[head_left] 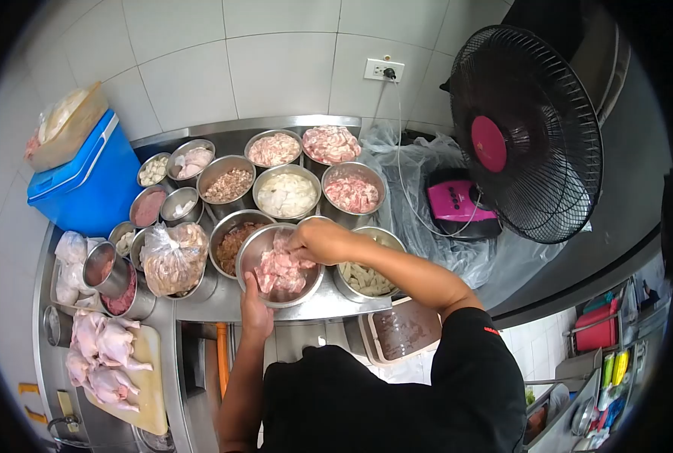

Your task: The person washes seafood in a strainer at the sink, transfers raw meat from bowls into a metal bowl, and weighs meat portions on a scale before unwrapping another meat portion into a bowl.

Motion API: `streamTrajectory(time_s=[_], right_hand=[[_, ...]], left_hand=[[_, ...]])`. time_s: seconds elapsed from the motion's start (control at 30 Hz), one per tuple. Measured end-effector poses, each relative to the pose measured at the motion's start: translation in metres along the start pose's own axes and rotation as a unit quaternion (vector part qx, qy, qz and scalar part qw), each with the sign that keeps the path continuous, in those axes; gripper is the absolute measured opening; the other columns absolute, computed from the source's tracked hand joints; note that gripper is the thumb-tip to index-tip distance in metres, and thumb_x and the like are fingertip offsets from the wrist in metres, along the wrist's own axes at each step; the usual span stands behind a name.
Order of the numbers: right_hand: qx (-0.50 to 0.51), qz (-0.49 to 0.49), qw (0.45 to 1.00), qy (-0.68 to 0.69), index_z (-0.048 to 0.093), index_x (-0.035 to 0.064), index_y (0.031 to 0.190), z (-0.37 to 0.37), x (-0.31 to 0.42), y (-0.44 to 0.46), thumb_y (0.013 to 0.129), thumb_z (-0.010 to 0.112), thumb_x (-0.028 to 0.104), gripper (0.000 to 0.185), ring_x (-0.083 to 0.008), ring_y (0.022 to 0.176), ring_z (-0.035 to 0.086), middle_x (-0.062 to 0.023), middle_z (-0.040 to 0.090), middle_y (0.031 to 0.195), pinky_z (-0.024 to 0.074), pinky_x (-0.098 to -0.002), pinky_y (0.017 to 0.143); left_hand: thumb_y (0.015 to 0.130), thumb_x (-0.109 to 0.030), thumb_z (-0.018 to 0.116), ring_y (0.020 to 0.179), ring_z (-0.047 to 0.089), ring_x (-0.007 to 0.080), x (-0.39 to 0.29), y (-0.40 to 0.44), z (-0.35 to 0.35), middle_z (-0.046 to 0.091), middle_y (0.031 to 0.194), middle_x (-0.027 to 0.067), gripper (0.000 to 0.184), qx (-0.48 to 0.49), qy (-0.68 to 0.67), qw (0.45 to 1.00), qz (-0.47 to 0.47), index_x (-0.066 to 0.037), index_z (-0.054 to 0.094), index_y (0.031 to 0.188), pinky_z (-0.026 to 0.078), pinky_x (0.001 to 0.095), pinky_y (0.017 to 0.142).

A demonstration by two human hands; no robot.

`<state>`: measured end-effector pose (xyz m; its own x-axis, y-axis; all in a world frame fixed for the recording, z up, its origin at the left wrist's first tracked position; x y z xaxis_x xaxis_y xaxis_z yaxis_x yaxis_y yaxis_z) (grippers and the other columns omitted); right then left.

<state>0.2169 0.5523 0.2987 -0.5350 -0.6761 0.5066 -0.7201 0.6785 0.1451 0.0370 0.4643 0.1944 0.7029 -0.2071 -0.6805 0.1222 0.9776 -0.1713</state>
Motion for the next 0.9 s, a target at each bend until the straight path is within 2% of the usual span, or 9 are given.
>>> streamTrajectory(time_s=[0.1, 0.17, 0.27, 0.33, 0.43, 0.57, 0.7, 0.77, 0.9], right_hand=[[-0.015, 0.000, 0.994, 0.112, 0.068, 0.0055, 0.081, -0.035, -0.004, -0.004, 0.081, 0.063, 0.020, 0.016, -0.0295, 0.070, 0.062, -0.0128, 0.065, 0.075, 0.0489, -0.0374, 0.067], [-0.116, 0.064, 0.991, -0.022, 0.067, 0.0058, 0.085, -0.059, -0.057, -0.006, 0.078, 0.061, 0.014, 0.012, -0.0303, 0.070, 0.062, -0.0146, 0.065, 0.080, 0.0487, -0.0375, 0.065], [0.018, 0.270, 0.918, -0.289, 0.068, 0.0040, 0.087, -0.073, -0.160, -0.021, 0.072, 0.064, 0.014, 0.018, -0.0322, 0.076, 0.064, -0.0177, 0.066, 0.083, 0.0518, -0.0373, 0.072], [0.142, 0.337, 0.877, -0.311, 0.068, 0.0030, 0.090, -0.066, -0.187, -0.031, 0.071, 0.064, 0.011, 0.021, -0.0317, 0.087, 0.063, -0.0180, 0.066, 0.089, 0.0517, -0.0377, 0.078], [0.113, 0.237, 0.869, -0.419, 0.067, 0.0035, 0.083, -0.021, -0.258, -0.044, 0.072, 0.064, 0.017, 0.017, -0.0298, 0.090, 0.063, -0.0167, 0.066, 0.089, 0.0502, -0.0380, 0.078], [0.052, 0.276, 0.856, -0.435, 0.067, 0.0059, 0.085, -0.017, -0.246, -0.037, 0.080, 0.055, 0.015, 0.015, -0.0299, 0.098, 0.059, -0.0137, 0.066, 0.094, 0.0494, -0.0384, 0.079], [0.041, 0.255, 0.857, -0.446, 0.066, 0.0054, 0.084, -0.027, -0.241, -0.037, 0.074, 0.064, 0.023, 0.020, -0.0301, 0.092, 0.062, -0.0172, 0.066, 0.090, 0.0501, -0.0394, 0.078], [0.257, 0.239, 0.884, -0.308, 0.065, 0.0033, 0.082, -0.046, -0.221, -0.035, 0.064, 0.072, 0.030, 0.033, -0.0313, 0.083, 0.064, -0.0209, 0.066, 0.085, 0.0511, -0.0410, 0.075], [0.226, 0.275, 0.891, -0.283, 0.066, 0.0020, 0.081, -0.046, -0.232, -0.040, 0.056, 0.077, 0.032, 0.040, -0.0326, 0.083, 0.065, -0.0190, 0.066, 0.085, 0.0518, -0.0402, 0.073]], left_hand=[[0.097, -0.045, 0.037, 0.110, 0.054, 0.0219, -0.001, 0.000, -0.016, 0.050, 0.126, 0.0116, 0.055, -0.035, 0.025, 0.999, 0.005, -0.002, 0.040, 0.130, 0.047, 0.0349, 0.090], [0.098, -0.044, 0.032, 0.115, 0.051, 0.0236, -0.011, -0.013, -0.017, 0.049, 0.129, 0.0116, 0.053, -0.062, 0.080, 0.994, -0.035, -0.003, 0.038, 0.132, 0.041, 0.0381, 0.097], [0.099, -0.040, 0.032, 0.113, 0.052, 0.0236, -0.015, -0.018, -0.020, 0.050, 0.127, 0.0123, 0.050, -0.032, 0.033, 0.999, 0.020, -0.003, 0.038, 0.131, 0.042, 0.0373, 0.097], [0.100, -0.036, 0.030, 0.116, 0.051, 0.0252, -0.026, -0.030, -0.017, 0.048, 0.129, 0.0135, 0.047, -0.052, 0.038, 0.998, 0.016, -0.002, 0.037, 0.132, 0.041, 0.0386, 0.098], [0.100, -0.036, 0.030, 0.116, 0.050, 0.0258, -0.028, -0.036, -0.024, 0.047, 0.131, 0.0138, 0.048, -0.046, 0.046, 0.997, 0.039, -0.002, 0.035, 0.133, 0.041, 0.0391, 0.098], [0.100, -0.035, 0.030, 0.116, 0.050, 0.0255, -0.024, -0.038, -0.031, 0.046, 0.131, 0.0137, 0.048, -0.061, 0.026, 0.996, 0.065, -0.002, 0.034, 0.134, 0.044, 0.0381, 0.096], [0.100, -0.035, 0.031, 0.117, 0.049, 0.0260, -0.022, -0.042, -0.039, 0.046, 0.131, 0.0142, 0.048, -0.072, 0.017, 0.996, 0.045, 0.000, 0.034, 0.134, 0.044, 0.0378, 0.096], [0.100, -0.035, 0.031, 0.118, 0.049, 0.0261, -0.022, -0.042, -0.039, 0.046, 0.131, 0.0143, 0.048, -0.080, 0.009, 0.996, 0.031, 0.000, 0.034, 0.134, 0.044, 0.0381, 0.096], [0.100, -0.035, 0.031, 0.113, 0.052, 0.0247, -0.020, -0.039, -0.045, 0.048, 0.128, 0.0138, 0.047, -0.095, 0.031, 0.994, 0.032, 0.000, 0.037, 0.131, 0.045, 0.0375, 0.094]])
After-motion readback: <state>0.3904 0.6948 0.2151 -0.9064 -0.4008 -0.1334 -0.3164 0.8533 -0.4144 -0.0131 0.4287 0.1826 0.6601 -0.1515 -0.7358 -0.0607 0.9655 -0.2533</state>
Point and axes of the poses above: each hand's wrist, its own y-axis towards the middle knuckle, its own z-axis out of the palm, x = y × z, the point moved 2 cm from there along y, towards the middle knuckle
